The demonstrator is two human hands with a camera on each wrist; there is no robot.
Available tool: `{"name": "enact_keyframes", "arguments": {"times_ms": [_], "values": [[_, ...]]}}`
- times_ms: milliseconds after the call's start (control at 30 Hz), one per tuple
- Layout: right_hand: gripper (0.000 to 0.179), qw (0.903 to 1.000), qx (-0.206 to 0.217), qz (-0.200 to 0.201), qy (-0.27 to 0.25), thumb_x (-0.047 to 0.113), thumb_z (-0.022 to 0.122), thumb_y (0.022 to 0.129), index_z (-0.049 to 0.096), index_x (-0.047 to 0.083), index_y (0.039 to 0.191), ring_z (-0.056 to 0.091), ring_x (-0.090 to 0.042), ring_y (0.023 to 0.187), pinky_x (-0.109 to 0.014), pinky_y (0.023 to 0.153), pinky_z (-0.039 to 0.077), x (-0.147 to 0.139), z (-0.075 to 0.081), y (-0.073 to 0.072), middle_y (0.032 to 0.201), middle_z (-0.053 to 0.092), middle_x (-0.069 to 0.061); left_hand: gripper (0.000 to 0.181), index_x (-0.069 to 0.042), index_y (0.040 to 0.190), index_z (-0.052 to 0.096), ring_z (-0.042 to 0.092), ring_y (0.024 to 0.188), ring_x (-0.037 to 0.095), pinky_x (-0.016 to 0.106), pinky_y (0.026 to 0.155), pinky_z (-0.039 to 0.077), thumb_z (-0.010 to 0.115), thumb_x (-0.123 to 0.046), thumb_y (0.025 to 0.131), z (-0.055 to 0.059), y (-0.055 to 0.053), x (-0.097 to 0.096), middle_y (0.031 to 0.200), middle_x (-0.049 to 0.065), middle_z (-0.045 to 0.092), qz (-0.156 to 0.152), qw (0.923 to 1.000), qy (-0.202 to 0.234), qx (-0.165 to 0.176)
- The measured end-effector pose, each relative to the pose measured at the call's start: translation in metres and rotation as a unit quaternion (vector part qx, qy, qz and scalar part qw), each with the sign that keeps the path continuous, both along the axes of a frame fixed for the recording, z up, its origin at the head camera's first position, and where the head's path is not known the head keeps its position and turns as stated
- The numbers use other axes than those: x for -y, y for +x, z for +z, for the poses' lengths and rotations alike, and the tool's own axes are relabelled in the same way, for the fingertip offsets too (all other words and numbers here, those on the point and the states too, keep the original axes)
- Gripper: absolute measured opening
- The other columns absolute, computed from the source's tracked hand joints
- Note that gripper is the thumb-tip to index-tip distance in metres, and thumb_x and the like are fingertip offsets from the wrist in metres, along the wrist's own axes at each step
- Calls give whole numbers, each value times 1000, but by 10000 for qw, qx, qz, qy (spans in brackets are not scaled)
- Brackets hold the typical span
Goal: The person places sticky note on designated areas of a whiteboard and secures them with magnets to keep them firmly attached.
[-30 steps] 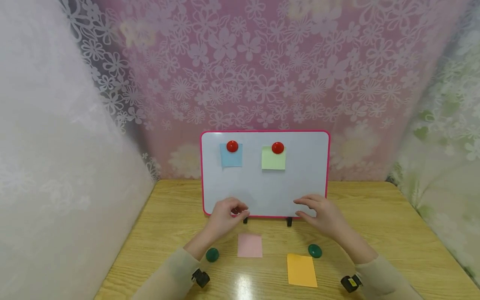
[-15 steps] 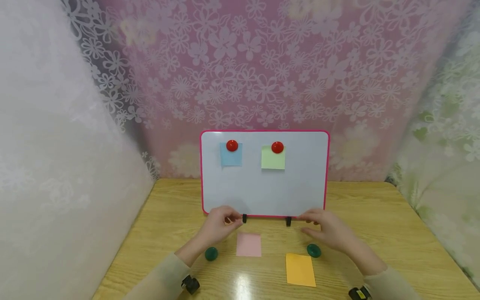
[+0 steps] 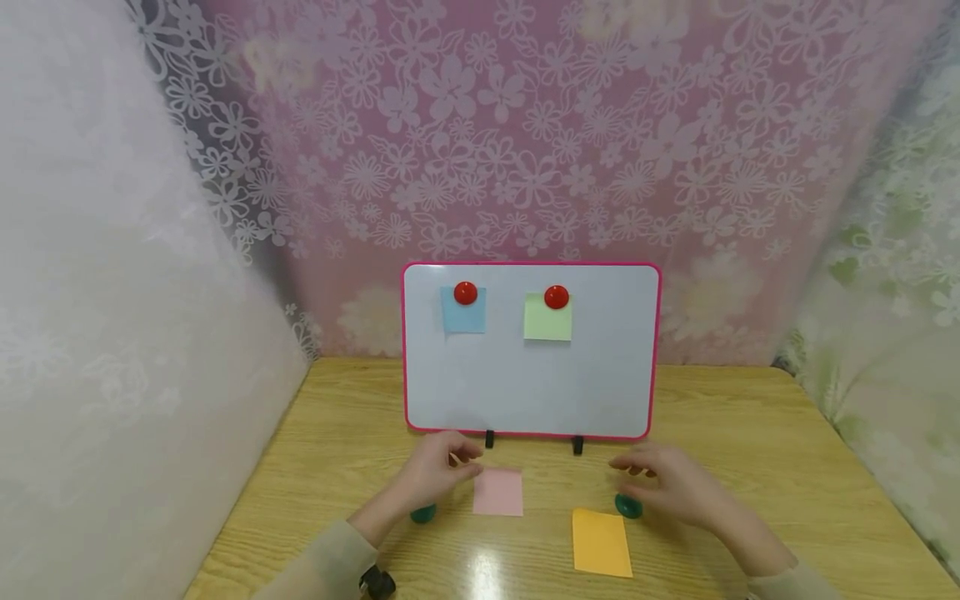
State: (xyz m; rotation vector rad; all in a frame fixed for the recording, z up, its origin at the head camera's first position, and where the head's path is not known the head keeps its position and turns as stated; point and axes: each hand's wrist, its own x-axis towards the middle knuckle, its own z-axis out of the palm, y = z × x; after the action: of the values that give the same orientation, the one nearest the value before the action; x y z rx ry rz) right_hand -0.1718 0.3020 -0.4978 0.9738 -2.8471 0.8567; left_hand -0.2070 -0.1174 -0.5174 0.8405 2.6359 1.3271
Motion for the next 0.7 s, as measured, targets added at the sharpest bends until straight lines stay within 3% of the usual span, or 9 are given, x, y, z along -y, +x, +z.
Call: {"name": "enact_keyframes", "arguments": {"times_ms": [333,700], "values": [[35,9991,335,144,213,34,84,95,78,14,123,70,-12,98,-37,81,61,-7,-9,4,114,75,6,18,-7,115,79,69,99,20,30,82,58,80,-15,99,-14,2,2,112,5,75,101,9999,27,74],[34,9991,14,268,336,35,89,90,79,17,117,66,-6,94,-34,79,59,-10,-18,5,111,74,10,16,-5,112,79,67,99,23,31,81,58,80,-10,97,-14,-1,2,110,6,74,159,9996,-215,-49]]}}
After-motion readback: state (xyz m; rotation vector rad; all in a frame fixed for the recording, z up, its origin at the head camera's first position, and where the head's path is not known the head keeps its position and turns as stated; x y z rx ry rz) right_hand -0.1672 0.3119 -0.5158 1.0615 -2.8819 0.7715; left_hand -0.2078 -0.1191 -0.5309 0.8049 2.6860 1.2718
